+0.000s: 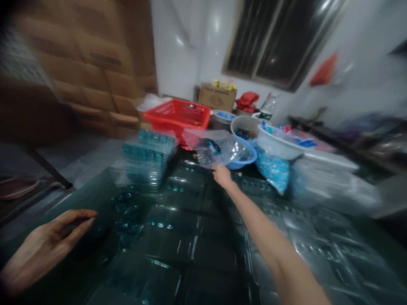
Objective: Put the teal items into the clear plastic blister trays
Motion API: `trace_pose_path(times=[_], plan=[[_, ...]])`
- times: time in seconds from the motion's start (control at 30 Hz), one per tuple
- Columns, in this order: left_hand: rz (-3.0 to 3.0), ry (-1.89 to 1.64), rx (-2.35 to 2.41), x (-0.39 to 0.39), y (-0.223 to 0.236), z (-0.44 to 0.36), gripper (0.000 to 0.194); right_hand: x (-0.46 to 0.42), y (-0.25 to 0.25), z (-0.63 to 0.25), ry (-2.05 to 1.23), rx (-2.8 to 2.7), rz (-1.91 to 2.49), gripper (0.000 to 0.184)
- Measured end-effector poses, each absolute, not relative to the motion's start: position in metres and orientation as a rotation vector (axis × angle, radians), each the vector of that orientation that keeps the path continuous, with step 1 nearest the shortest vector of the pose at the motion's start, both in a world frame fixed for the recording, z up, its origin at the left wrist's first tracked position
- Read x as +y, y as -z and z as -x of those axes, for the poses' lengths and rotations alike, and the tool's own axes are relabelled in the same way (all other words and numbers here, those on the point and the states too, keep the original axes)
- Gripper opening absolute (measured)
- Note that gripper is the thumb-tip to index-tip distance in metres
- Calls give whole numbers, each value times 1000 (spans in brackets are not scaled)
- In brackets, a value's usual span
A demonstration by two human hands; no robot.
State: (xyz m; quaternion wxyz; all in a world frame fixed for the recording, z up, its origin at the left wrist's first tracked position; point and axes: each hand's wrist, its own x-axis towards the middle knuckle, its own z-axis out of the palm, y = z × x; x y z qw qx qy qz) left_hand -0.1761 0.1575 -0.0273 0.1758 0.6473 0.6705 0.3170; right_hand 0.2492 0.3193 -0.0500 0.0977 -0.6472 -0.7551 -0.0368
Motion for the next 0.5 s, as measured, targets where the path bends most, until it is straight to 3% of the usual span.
trace_pose_path(times=[0.5], plan=[[-1934, -636, 1765, 144, 16, 172, 34, 323, 55, -245, 80, -2104, 1857, 23]])
